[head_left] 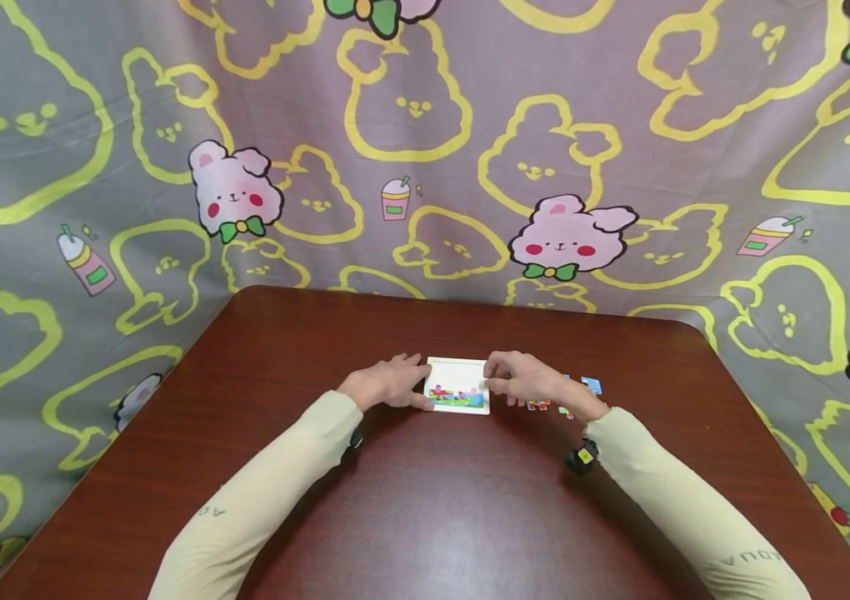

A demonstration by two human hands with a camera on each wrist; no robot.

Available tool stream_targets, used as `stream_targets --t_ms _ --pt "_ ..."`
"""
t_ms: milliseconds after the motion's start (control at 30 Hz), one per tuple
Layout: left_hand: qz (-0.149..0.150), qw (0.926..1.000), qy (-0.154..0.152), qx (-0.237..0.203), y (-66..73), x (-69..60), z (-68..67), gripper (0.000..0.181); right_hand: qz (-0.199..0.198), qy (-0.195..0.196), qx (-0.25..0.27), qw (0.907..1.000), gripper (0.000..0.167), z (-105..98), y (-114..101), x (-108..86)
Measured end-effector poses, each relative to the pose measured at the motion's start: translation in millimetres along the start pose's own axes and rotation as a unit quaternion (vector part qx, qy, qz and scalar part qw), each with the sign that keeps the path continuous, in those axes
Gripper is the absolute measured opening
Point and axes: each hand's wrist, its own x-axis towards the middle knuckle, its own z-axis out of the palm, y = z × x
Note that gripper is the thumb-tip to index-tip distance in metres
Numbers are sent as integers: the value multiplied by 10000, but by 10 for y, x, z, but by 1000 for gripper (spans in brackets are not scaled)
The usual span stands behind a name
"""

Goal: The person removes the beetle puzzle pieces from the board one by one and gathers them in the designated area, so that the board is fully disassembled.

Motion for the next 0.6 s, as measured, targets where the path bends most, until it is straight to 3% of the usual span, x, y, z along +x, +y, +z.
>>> stream_targets --t_ms 600 --pt "-8 9998 -92 190 -10 1 -3 78 -67 -174 9 9998 26 221 -211 232"
